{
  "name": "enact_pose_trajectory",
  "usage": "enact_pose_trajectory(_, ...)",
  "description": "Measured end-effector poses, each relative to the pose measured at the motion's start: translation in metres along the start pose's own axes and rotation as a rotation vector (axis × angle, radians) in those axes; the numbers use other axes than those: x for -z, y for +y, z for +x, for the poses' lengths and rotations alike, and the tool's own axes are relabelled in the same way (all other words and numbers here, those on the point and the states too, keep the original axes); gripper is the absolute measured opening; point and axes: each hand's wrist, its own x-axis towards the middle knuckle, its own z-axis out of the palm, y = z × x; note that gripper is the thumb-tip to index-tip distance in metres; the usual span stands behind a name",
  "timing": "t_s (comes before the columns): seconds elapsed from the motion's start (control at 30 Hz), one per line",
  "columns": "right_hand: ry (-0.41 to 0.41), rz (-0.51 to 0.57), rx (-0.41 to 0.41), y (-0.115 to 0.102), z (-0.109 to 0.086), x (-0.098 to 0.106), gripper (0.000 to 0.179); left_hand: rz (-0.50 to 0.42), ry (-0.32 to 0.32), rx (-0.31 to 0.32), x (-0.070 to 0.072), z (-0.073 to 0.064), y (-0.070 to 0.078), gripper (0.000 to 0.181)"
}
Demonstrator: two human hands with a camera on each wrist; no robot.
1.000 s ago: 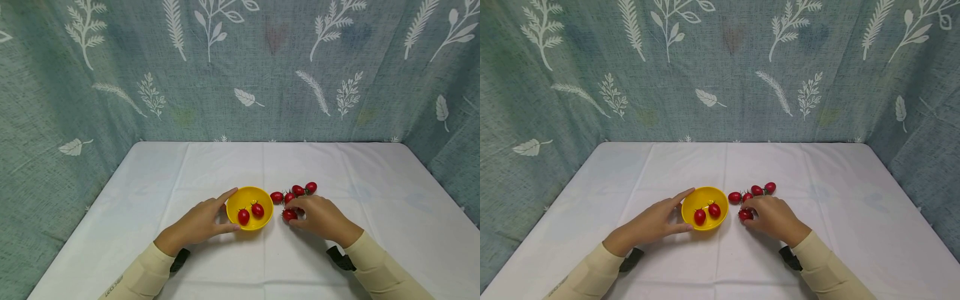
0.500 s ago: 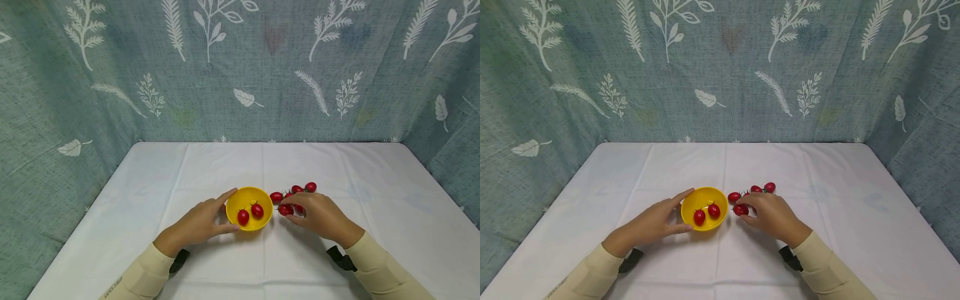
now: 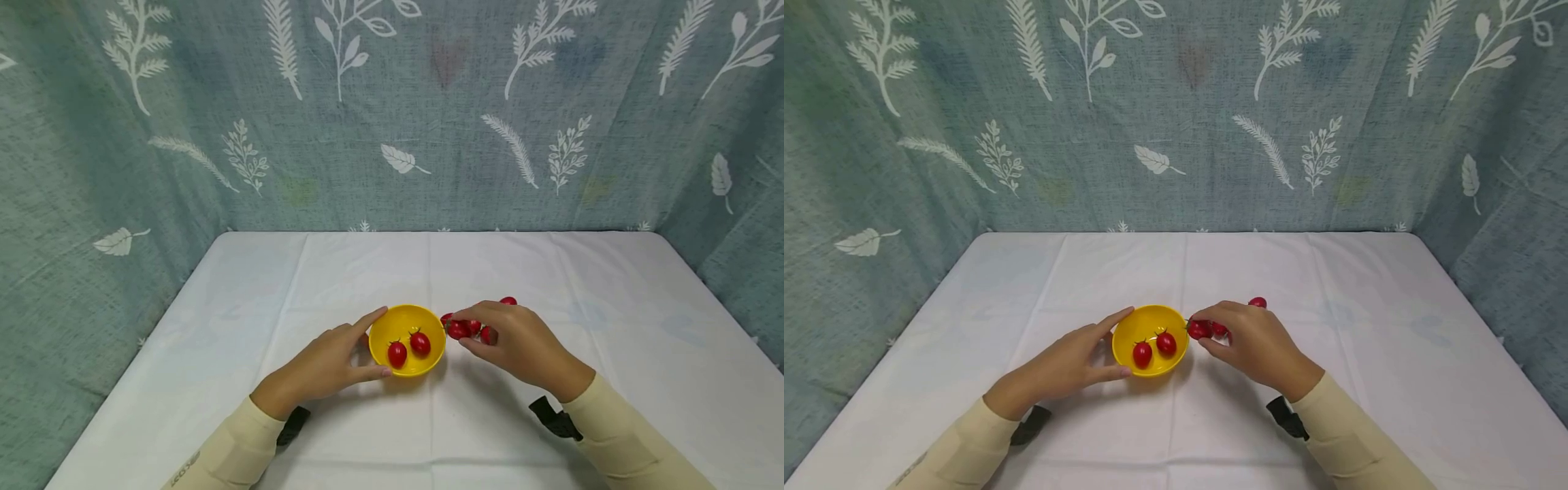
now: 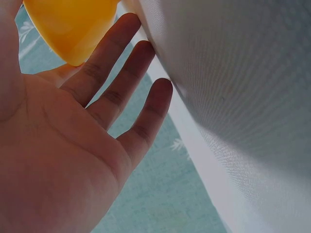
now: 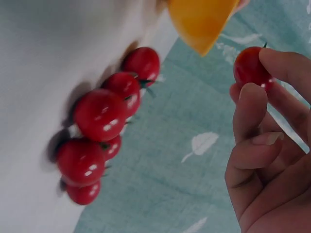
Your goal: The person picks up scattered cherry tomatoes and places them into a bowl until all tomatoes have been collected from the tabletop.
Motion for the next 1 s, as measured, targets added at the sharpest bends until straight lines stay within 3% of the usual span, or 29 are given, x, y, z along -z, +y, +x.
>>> enact_pose_trajectory(0.27, -0.037, 0.054, 0.064, -0.013, 0.016, -0.005, 0.036, -0.002, -0.005, 0.004, 0.0, 0.001, -0.001, 0.095)
enact_pose_trajectory(1.0, -0.331, 0.202, -0.094, -0.015, 0.039, -0.028, 0.029, -0.004, -0.012, -0.014, 0.002, 0.0, -0.002, 0.096)
